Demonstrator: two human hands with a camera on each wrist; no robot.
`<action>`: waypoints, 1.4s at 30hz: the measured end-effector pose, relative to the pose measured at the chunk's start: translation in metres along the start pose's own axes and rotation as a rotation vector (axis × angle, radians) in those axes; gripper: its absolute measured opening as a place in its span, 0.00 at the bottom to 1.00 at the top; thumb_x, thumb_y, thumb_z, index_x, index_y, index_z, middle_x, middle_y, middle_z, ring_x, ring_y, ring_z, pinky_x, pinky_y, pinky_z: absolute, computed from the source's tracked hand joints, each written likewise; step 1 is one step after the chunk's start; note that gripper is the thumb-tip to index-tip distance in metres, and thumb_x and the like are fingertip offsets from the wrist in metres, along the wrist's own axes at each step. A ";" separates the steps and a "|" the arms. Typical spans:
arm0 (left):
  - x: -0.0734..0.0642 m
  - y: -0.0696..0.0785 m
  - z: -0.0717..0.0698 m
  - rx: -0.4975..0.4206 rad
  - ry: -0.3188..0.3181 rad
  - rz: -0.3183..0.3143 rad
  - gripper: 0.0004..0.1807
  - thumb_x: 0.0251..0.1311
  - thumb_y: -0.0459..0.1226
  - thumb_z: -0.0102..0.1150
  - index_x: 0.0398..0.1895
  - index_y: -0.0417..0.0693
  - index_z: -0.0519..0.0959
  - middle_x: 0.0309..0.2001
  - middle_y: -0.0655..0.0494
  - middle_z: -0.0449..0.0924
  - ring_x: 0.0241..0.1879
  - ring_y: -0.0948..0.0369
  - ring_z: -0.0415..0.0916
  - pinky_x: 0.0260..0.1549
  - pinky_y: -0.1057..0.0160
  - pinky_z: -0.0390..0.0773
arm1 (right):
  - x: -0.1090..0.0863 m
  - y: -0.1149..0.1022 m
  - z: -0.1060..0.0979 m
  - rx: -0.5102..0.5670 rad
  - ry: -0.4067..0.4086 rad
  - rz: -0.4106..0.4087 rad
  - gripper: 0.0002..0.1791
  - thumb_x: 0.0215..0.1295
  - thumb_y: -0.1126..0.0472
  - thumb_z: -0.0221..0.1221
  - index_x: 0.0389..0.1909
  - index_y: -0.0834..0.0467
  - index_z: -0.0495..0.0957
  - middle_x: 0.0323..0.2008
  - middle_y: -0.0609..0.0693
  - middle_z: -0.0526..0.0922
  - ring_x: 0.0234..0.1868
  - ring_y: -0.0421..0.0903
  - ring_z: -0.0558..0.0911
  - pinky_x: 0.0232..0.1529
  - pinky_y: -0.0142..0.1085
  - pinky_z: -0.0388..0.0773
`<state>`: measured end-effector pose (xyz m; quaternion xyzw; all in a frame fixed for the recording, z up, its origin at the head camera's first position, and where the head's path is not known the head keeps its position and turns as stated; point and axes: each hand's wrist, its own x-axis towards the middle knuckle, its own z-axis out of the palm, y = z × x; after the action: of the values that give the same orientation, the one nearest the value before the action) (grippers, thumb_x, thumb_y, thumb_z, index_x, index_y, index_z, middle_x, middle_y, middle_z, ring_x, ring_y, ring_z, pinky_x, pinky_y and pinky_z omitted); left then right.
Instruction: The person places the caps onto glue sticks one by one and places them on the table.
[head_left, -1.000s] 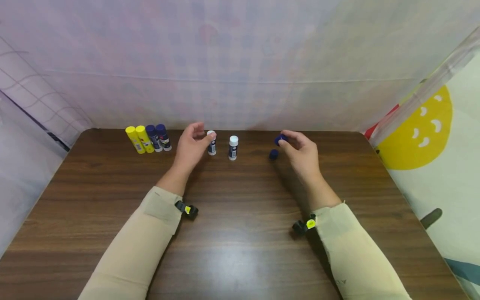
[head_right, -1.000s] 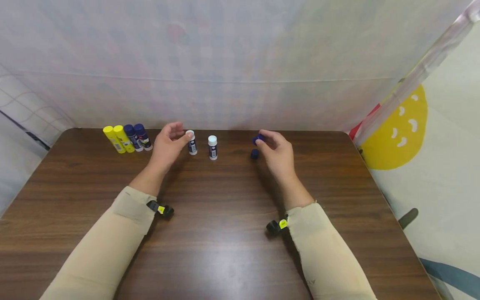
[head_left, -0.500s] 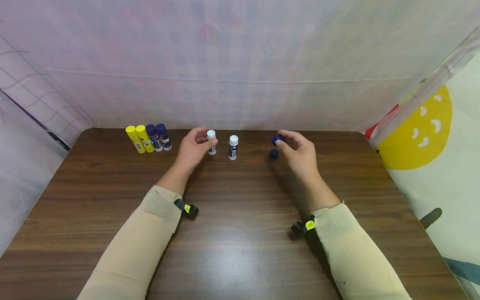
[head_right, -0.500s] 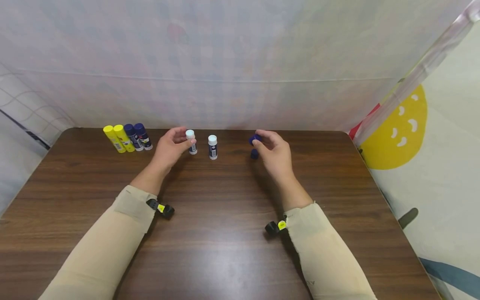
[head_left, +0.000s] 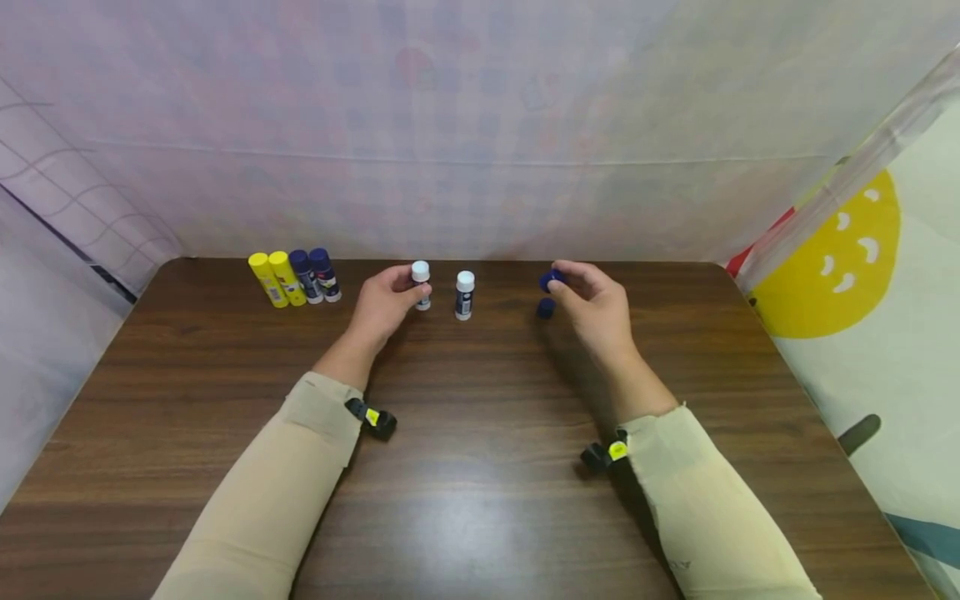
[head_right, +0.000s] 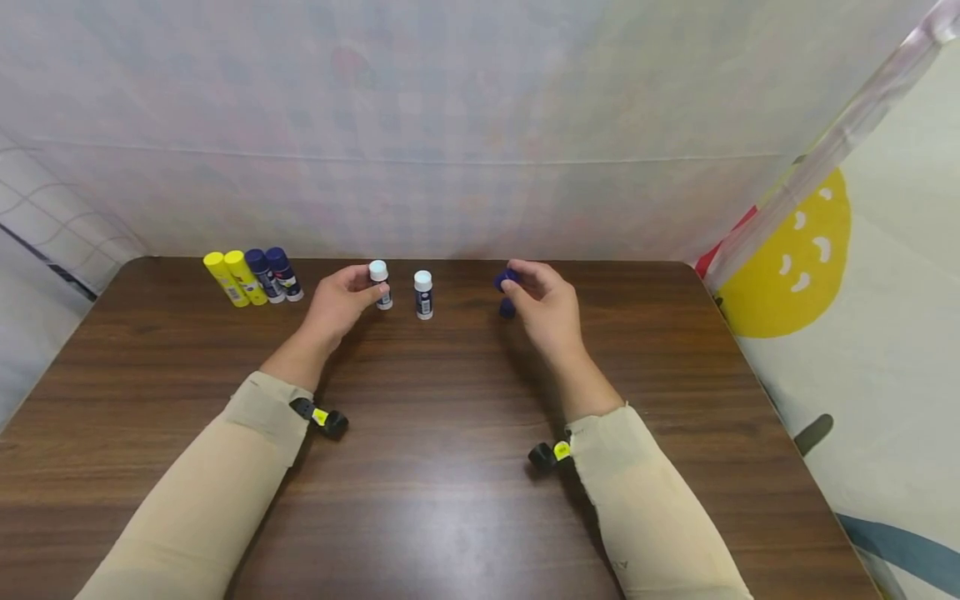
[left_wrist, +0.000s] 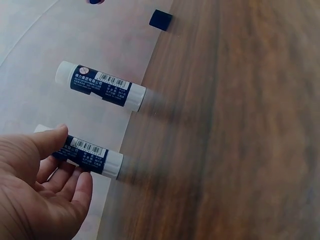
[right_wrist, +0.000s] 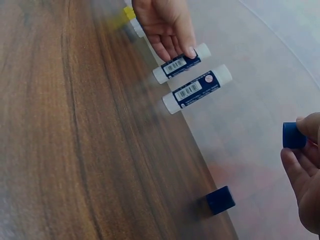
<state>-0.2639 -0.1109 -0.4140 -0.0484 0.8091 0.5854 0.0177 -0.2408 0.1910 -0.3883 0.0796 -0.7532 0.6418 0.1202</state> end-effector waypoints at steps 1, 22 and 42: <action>0.000 0.000 0.000 0.000 0.000 -0.001 0.28 0.70 0.40 0.66 0.70 0.44 0.75 0.68 0.44 0.78 0.69 0.49 0.73 0.69 0.49 0.74 | 0.000 0.000 0.000 0.003 0.001 -0.001 0.19 0.69 0.69 0.65 0.59 0.70 0.79 0.56 0.61 0.84 0.50 0.40 0.85 0.52 0.26 0.83; 0.000 0.000 0.001 0.016 0.010 -0.005 0.27 0.71 0.41 0.65 0.71 0.45 0.75 0.69 0.45 0.77 0.70 0.49 0.73 0.70 0.48 0.73 | -0.001 0.000 0.002 0.006 -0.002 -0.027 0.18 0.69 0.70 0.65 0.58 0.70 0.80 0.54 0.55 0.86 0.50 0.38 0.86 0.54 0.25 0.82; -0.018 0.012 -0.010 0.101 0.015 0.061 0.29 0.72 0.49 0.63 0.73 0.52 0.74 0.70 0.49 0.77 0.70 0.50 0.74 0.68 0.46 0.75 | -0.003 -0.011 0.002 -0.017 -0.008 -0.037 0.19 0.69 0.69 0.66 0.58 0.70 0.80 0.58 0.66 0.83 0.52 0.41 0.86 0.55 0.24 0.81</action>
<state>-0.2474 -0.1153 -0.3980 -0.0269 0.8388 0.5438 -0.0038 -0.2352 0.1868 -0.3794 0.0952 -0.7575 0.6327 0.1296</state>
